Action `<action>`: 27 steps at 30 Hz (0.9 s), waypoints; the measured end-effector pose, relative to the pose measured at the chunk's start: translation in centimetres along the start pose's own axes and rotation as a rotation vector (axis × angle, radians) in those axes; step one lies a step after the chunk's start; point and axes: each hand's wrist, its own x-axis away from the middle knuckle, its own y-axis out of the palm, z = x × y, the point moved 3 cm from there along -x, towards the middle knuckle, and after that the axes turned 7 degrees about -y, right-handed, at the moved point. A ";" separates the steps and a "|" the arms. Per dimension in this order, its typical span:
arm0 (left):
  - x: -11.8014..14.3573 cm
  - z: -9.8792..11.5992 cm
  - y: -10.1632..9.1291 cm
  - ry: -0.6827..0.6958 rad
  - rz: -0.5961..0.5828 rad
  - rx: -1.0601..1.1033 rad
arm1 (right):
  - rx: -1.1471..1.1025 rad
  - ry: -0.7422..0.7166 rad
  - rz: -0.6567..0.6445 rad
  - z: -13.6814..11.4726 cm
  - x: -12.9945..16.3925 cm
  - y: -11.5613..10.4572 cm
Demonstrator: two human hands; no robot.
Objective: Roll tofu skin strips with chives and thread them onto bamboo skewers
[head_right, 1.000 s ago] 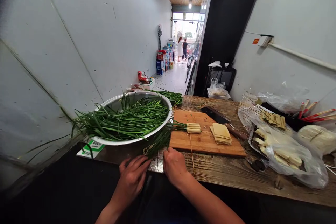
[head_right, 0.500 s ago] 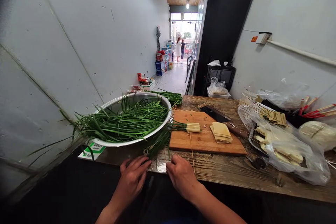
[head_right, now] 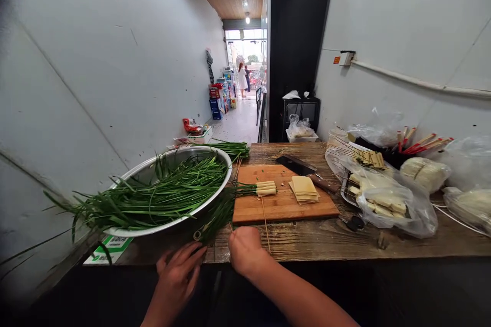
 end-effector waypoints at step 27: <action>-5.4 4.5 -3.4 0.149 0.062 0.025 | -0.504 0.124 0.272 8.7 16.5 4.1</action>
